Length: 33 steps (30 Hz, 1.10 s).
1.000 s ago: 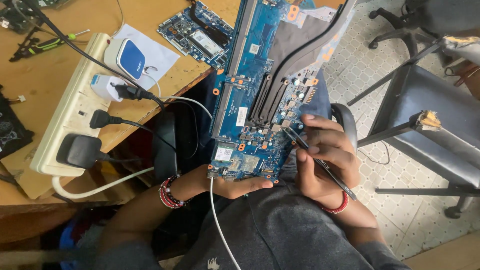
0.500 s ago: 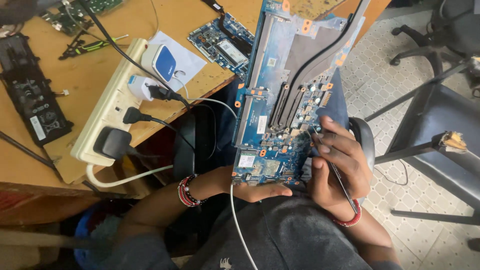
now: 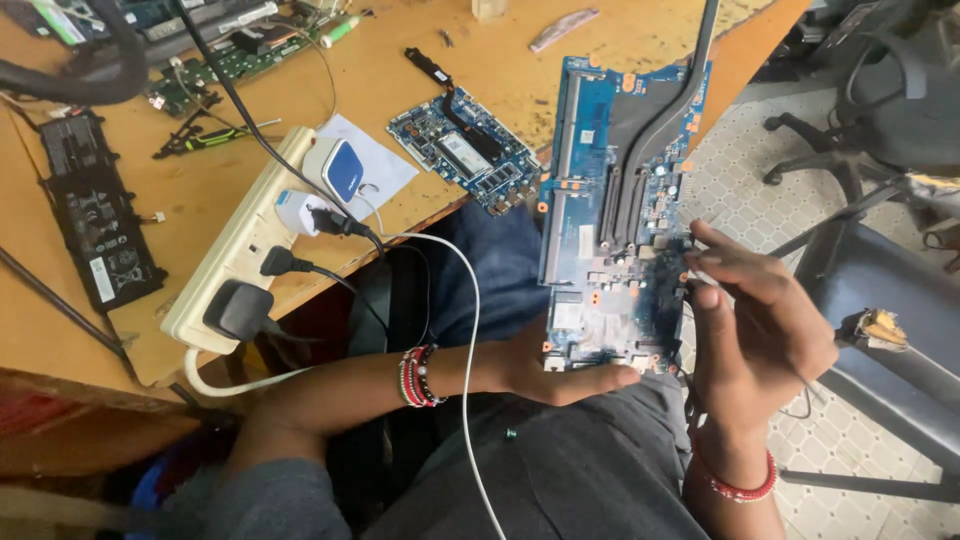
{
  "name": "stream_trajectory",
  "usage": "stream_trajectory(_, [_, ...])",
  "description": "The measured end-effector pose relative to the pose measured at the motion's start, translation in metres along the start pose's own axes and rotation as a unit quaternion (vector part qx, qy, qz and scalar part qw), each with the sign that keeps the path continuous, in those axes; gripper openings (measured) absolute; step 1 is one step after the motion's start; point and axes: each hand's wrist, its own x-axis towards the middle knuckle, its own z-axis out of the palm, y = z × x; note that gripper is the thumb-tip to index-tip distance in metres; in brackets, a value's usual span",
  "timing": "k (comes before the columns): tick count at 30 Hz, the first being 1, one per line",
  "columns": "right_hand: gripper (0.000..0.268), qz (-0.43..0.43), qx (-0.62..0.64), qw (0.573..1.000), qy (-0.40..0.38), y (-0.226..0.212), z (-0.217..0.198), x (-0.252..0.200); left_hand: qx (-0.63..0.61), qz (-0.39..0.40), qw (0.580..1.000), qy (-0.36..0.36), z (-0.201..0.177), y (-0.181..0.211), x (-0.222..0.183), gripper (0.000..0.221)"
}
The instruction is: Inspecting and manipulating components on a laptop motherboard using tweezers.
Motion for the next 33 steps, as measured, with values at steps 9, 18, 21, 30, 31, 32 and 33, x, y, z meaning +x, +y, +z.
stream_trajectory(9, [0.009, 0.14, 0.03, 0.987, 0.079, -0.005, 0.008, 0.0, 0.08, 0.082, 0.993, 0.037, 0.009, -0.038, -0.007, 0.028])
stream_trajectory(18, [0.01, 0.055, 0.069, 0.994, 0.061, 0.019, 0.013, -0.024, 0.06, 0.063, 0.994, 0.061, 0.004, -0.017, -0.015, 0.033])
stream_trajectory(21, [0.015, -0.009, 0.018, 0.999, 0.026, 0.006, 0.015, -0.025, 0.117, 0.086, 0.988, 0.051, -0.001, -0.013, -0.018, 0.034])
stream_trajectory(30, [0.017, 0.003, 0.025, 0.999, 0.035, 0.008, 0.027, -0.041, 0.137, 0.101, 0.983, 0.064, -0.006, 0.004, -0.02, 0.036])
stream_trajectory(31, [0.017, 0.003, 0.027, 0.999, 0.033, 0.01, 0.028, -0.041, 0.138, 0.101, 0.983, 0.065, -0.006, 0.001, -0.02, 0.036])
stream_trajectory(32, [0.016, -0.01, 0.019, 0.999, 0.035, 0.013, 0.029, -0.041, 0.165, 0.113, 0.978, 0.057, -0.006, -0.002, -0.02, 0.035])
stream_trajectory(33, [0.016, -0.021, 0.011, 0.999, 0.037, 0.014, 0.029, -0.043, 0.189, 0.123, 0.973, 0.048, -0.005, -0.005, -0.022, 0.034])
